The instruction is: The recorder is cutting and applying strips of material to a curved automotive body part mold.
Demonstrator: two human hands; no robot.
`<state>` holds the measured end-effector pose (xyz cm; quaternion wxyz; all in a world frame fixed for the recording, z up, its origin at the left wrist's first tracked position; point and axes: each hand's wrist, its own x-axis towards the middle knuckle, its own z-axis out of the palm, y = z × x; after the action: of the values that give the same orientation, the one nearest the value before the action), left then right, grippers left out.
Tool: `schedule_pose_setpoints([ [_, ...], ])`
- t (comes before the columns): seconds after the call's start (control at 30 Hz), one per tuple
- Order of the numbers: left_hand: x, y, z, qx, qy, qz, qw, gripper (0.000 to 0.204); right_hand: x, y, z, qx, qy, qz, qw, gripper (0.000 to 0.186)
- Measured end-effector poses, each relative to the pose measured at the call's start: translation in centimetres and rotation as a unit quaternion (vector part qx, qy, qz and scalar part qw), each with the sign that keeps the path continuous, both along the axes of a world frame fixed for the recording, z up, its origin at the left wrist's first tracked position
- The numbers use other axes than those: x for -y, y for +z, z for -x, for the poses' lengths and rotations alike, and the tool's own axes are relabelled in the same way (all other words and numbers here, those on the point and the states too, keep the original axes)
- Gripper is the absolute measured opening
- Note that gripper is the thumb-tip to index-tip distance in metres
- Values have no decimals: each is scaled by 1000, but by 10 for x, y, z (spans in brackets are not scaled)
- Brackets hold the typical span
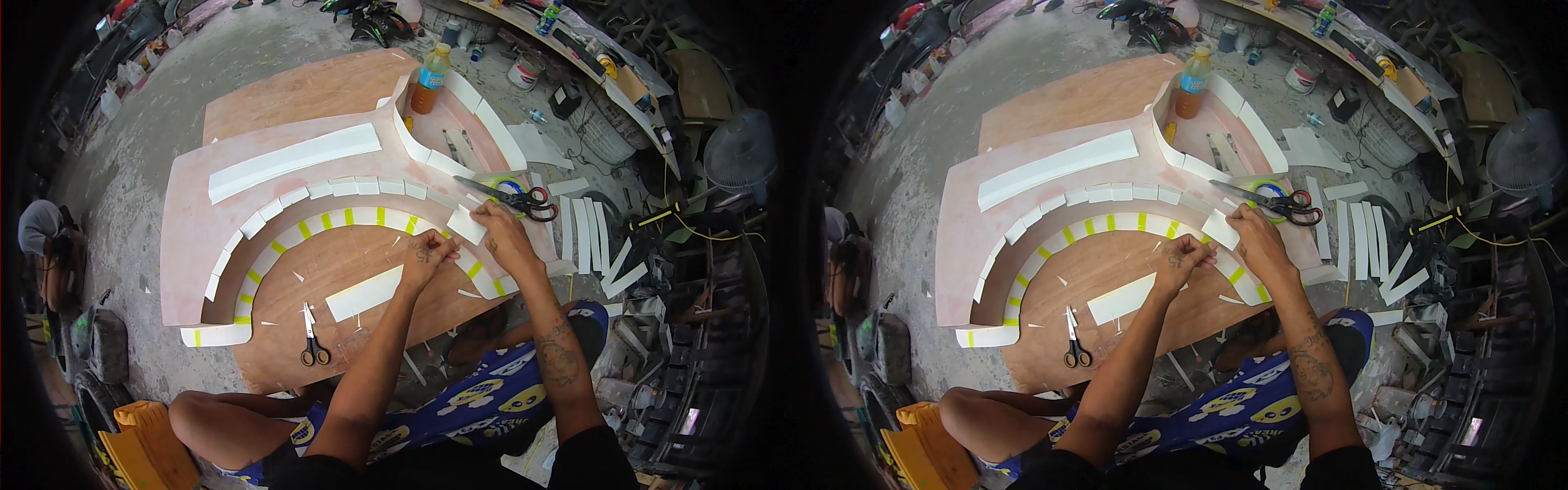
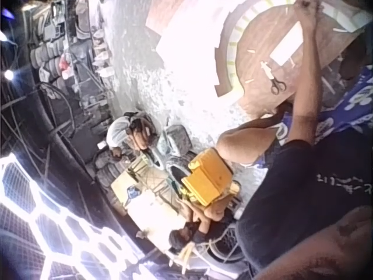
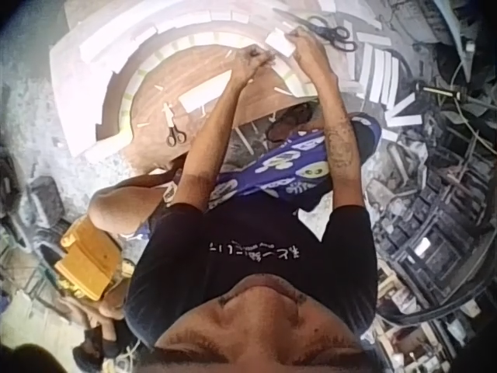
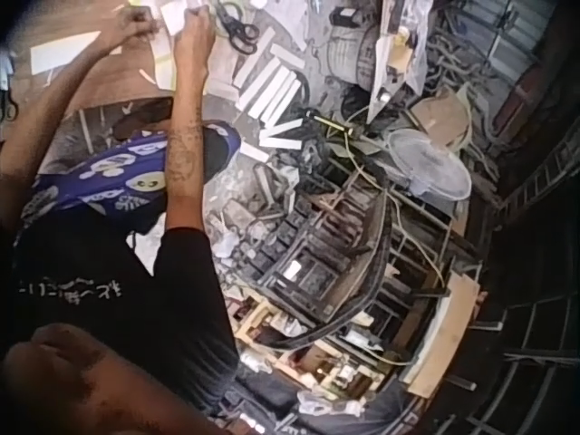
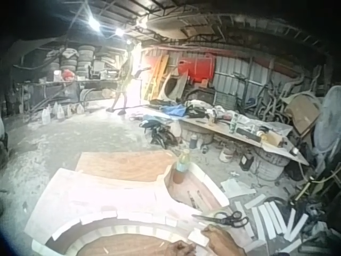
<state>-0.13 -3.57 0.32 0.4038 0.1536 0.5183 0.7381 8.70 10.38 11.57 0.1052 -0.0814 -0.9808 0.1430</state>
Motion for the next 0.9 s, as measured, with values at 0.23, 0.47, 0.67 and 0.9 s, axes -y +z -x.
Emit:
schedule_pose_setpoints([
  [0.23,32,24,-3,-24,10,-19,999,22,-1,-10,3,-4,-7,-32,999,31],
  [0.47,21,39,-4,-130,45,23,990,28,-1,-15,3,-4,-10,-29,1000,30],
  [0.67,-12,56,5,-195,77,99,973,42,-11,-14,-2,-53,9,44,998,31],
  [0.9,-23,47,15,-324,57,238,914,52,-68,28,-44,-161,-166,237,944,17],
])
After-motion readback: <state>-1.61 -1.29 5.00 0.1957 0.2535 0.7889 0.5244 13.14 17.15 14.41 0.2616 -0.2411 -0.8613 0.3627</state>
